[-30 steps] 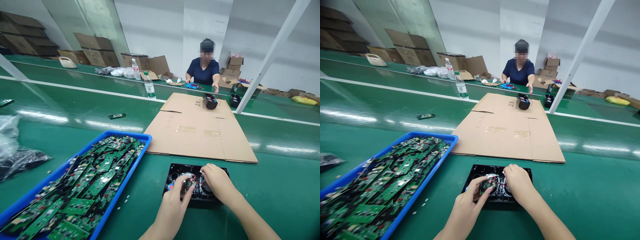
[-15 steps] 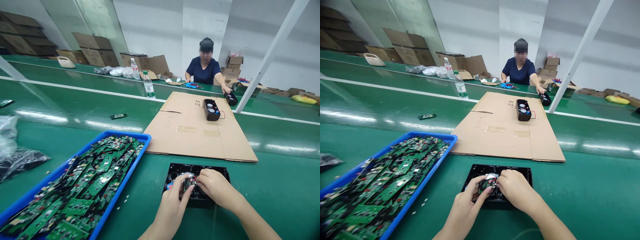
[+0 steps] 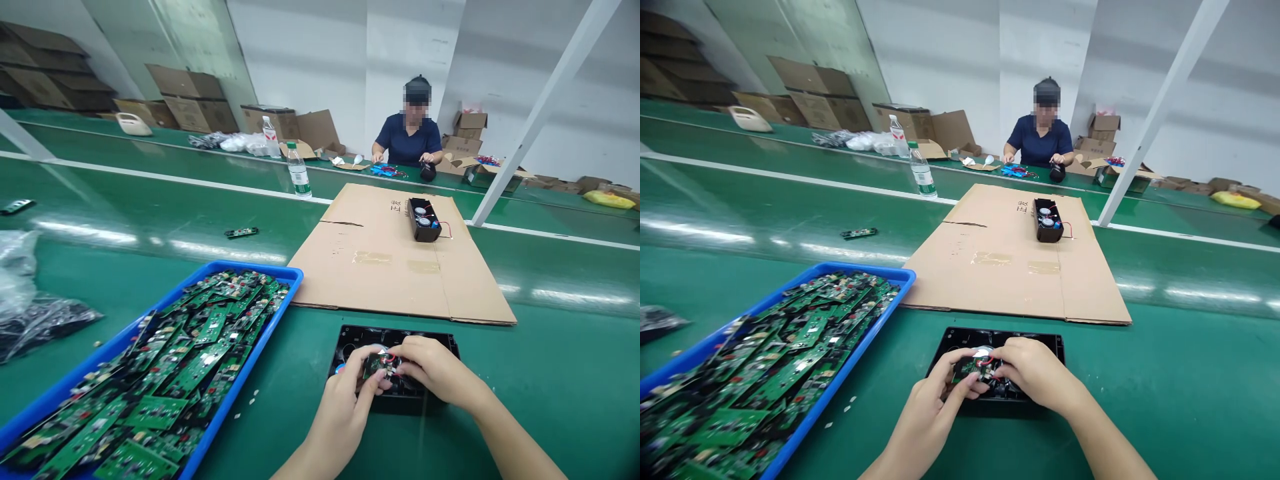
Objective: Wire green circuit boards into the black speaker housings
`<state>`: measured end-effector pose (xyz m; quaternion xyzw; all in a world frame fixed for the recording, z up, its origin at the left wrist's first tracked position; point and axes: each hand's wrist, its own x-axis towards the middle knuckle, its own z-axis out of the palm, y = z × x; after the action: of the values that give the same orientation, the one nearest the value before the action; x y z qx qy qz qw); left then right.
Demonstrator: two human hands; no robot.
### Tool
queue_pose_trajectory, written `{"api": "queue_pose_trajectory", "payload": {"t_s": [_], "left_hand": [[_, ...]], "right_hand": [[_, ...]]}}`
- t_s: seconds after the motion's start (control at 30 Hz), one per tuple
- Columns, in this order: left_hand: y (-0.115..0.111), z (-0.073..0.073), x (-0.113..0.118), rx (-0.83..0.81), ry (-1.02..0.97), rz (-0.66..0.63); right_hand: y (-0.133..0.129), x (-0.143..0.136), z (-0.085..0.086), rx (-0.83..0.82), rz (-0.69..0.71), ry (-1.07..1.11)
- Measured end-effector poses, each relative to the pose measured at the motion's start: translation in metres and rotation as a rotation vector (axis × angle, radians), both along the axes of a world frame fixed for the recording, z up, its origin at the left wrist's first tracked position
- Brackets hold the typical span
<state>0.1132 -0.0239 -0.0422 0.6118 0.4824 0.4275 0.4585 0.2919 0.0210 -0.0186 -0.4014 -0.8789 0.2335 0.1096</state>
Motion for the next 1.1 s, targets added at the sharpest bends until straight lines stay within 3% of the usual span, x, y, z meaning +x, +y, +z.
{"api": "queue_pose_trajectory", "payload": {"t_s": [0.23, 0.47, 0.83, 1.1], "left_hand": [[-0.002, -0.011, 0.0, 0.085, 0.126, 0.008], [0.002, -0.002, -0.001, 0.062, 0.008, -0.055], [0.001, 0.0, -0.001, -0.003, -0.132, -0.004], [0.004, -0.016, 0.002, 0.008, -0.296, -0.013]], "right_hand": [[-0.005, -0.007, 0.005, -0.038, -0.119, -0.015], [0.002, -0.002, -0.002, 0.01, -0.014, 0.099], [0.004, -0.004, -0.013, 0.022, -0.034, 0.213], [0.004, -0.003, -0.011, -0.033, -0.056, 0.212]]}}
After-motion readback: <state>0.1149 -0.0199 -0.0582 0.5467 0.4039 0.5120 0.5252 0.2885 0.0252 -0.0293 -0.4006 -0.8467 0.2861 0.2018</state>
